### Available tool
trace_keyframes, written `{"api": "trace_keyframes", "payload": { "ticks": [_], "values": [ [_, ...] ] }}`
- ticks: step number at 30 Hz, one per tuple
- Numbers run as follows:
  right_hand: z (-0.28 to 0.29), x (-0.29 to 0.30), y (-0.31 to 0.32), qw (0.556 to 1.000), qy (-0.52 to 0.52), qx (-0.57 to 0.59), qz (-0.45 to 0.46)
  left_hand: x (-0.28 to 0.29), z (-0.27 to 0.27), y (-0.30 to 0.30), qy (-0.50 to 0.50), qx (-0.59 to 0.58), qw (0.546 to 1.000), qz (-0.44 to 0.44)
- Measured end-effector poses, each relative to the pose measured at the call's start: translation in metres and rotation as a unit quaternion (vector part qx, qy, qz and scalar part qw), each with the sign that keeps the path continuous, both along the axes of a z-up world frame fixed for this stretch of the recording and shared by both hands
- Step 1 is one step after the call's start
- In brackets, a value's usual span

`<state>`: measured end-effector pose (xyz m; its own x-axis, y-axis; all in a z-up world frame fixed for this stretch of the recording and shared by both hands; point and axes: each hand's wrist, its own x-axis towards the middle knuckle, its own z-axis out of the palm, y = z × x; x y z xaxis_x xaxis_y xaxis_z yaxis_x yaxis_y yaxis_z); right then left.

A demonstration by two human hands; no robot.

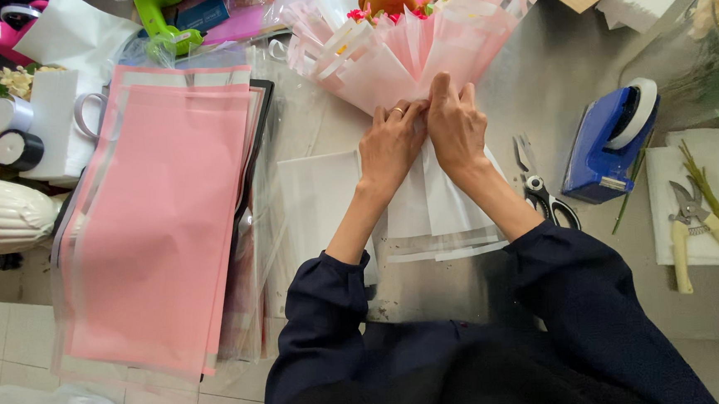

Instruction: The person folds white translucent paper into pleated strips and attaches them to the base of a pink-wrapped bouquet containing a teddy bear. They secure the paper with tape and adjust the folds to create a decorative finish.

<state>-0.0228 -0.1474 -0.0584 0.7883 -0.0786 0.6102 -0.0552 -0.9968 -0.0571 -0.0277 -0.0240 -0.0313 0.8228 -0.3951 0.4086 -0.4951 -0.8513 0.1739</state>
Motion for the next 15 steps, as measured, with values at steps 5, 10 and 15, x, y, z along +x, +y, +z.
{"api": "trace_keyframes", "payload": {
  "ticks": [5,10,15],
  "values": [
    [0.001,-0.003,-0.005,0.999,0.005,0.024,0.028,-0.002,0.007,0.003,0.045,-0.014,0.999,-0.015],
    [0.007,-0.016,-0.015,0.992,0.01,0.057,0.11,0.002,0.01,0.004,0.08,-0.024,0.996,-0.021],
    [0.021,-0.034,-0.014,0.989,-0.003,-0.037,0.146,0.005,0.005,0.006,0.113,-0.011,0.993,-0.03]
  ]
}}
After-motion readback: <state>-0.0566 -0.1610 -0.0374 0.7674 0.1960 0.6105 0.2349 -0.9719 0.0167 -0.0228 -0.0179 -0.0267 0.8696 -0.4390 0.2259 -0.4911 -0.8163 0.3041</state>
